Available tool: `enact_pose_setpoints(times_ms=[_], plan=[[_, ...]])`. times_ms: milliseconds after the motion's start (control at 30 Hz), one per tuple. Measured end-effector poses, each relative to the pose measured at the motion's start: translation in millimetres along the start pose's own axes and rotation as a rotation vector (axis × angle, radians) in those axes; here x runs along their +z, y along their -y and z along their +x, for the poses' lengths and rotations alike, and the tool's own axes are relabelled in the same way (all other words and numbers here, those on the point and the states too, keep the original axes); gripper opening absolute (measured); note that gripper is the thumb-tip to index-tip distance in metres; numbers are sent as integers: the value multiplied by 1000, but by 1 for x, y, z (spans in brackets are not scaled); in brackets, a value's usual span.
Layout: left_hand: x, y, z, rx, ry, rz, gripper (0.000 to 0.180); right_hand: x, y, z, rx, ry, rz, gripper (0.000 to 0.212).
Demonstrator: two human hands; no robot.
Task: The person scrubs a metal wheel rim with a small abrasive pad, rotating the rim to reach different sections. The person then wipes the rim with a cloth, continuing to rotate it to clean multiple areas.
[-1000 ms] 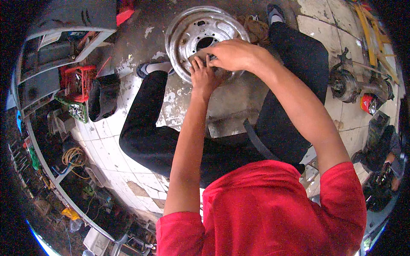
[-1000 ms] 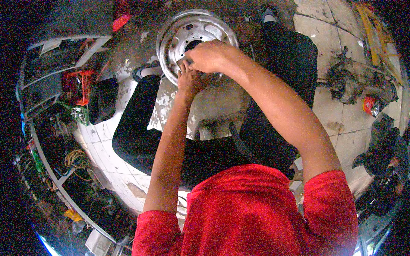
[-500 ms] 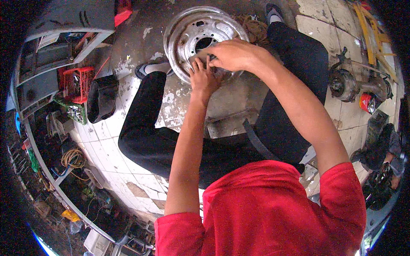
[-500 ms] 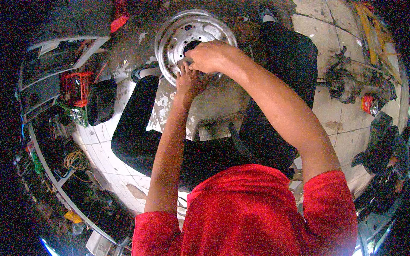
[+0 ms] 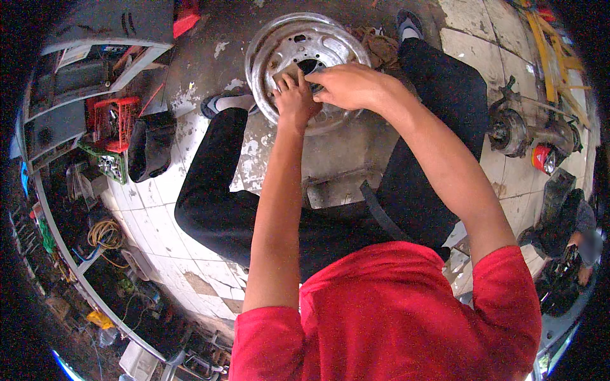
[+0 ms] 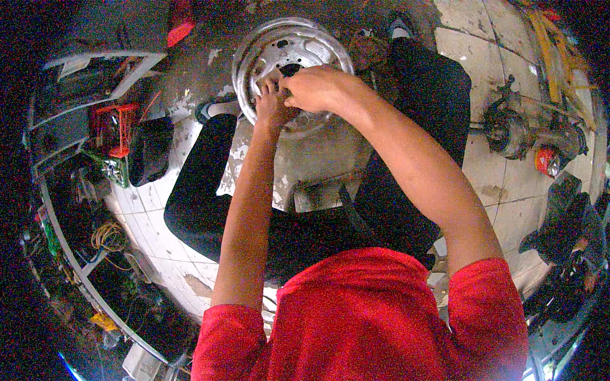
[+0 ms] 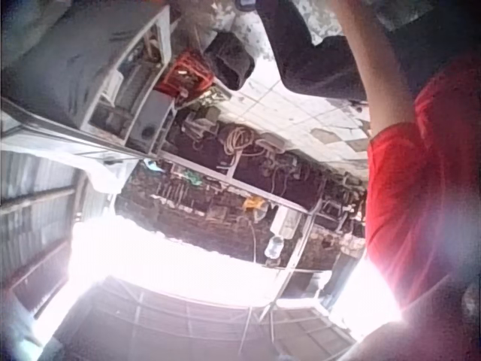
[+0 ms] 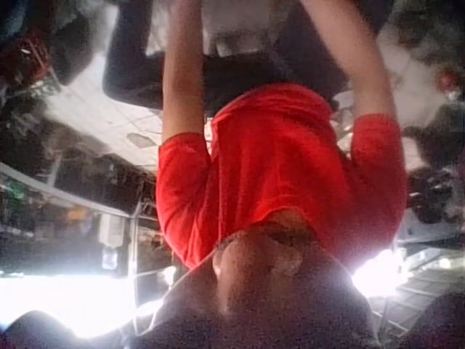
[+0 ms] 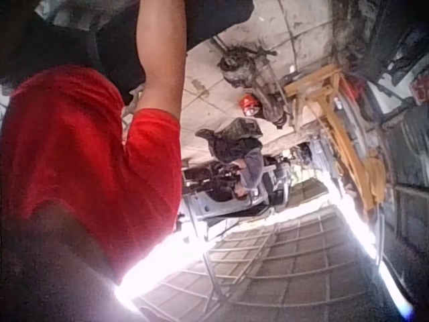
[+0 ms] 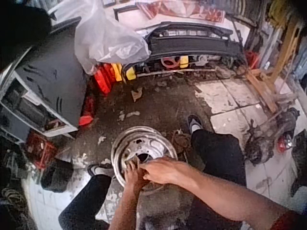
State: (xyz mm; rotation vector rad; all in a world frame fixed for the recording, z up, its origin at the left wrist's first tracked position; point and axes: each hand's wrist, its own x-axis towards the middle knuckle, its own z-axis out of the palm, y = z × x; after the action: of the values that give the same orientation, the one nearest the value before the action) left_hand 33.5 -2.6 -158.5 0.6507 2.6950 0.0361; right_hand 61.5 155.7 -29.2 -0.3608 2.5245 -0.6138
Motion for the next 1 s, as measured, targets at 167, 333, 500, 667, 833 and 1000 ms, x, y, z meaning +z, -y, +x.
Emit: enact_pose_setpoints(times_ms=[167,333,500,667,833,1000], plan=[[37,-14,-48,106,-150,-3,93,4,-3,-1,-20,-55,50,37],[26,-13,-34,62,-140,-74,93,-6,7,-1,-19,26,46,43],[13,4,5,58,-78,31,97,-5,6,-4,33,62,12,46],[18,12,1,49,-27,82,90,3,4,4,6,39,1,40],[24,-6,-44,116,-107,-86,77,2,-1,2,-7,0,33,32],[15,1,-39,71,29,-217,76,4,3,3,8,71,19,36]])
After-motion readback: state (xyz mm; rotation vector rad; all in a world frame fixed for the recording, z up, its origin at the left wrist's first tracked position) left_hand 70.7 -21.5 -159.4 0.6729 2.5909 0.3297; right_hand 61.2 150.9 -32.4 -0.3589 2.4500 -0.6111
